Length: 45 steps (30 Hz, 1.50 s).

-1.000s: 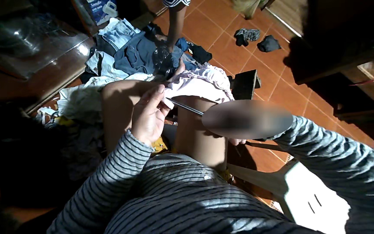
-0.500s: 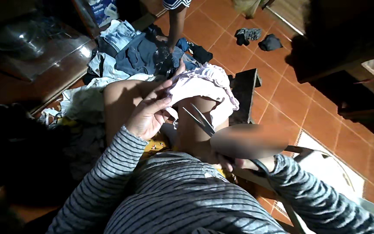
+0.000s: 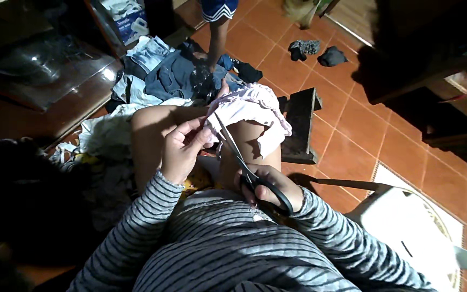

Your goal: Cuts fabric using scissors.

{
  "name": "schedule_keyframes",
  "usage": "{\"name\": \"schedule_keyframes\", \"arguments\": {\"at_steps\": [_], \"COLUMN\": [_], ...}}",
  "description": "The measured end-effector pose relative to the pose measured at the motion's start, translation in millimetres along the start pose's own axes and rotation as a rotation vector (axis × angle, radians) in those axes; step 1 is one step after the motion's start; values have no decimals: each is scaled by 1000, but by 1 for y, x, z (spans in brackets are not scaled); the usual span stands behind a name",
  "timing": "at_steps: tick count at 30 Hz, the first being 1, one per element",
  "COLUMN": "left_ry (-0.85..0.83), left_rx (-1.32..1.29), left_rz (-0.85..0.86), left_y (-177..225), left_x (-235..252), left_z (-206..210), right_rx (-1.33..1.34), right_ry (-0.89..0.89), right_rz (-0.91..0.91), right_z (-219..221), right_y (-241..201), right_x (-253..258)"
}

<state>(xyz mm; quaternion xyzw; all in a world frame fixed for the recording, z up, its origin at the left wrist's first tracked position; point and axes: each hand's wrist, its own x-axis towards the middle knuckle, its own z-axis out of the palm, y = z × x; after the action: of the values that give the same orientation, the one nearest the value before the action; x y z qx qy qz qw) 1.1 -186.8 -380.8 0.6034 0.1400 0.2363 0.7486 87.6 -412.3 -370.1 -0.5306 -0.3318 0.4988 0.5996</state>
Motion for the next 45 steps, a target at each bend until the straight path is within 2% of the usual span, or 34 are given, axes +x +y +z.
{"name": "schedule_keyframes", "arguments": {"at_steps": [4,7,10,14,20,25,34,41,45], "left_ry": [-82,-191,-297,-379,-365,-339,-456,-490,-585], "left_rx": [353,358,258,273,324,369,317,385,337], "left_rz": [295,405,416,445,459,379,357,346,378], "left_y": [-17,-22,-13,-7,0,9,8,11,11], "left_x": [12,29,36,34,34,38,40,39,38], "left_z": [-11,-21,-26,-25,-28,-38,-29,-30,-22], "right_rx": [17,17,-34,-142,-287,-388,-370,-387,-395], "right_ry": [-17,-17,-27,-27,-35,-18,-151,-93,-144], "right_rz": [-53,-54,-48,-2,29,31,21,59,41], "right_z": [-4,-5,-10,-12,-15,-28,-31,-35,-31], "right_y": [-1,0,-6,-16,-29,-35,-39,-38,-40], "right_x": [-1,-1,-1,3,15,15,21,20,23]}}
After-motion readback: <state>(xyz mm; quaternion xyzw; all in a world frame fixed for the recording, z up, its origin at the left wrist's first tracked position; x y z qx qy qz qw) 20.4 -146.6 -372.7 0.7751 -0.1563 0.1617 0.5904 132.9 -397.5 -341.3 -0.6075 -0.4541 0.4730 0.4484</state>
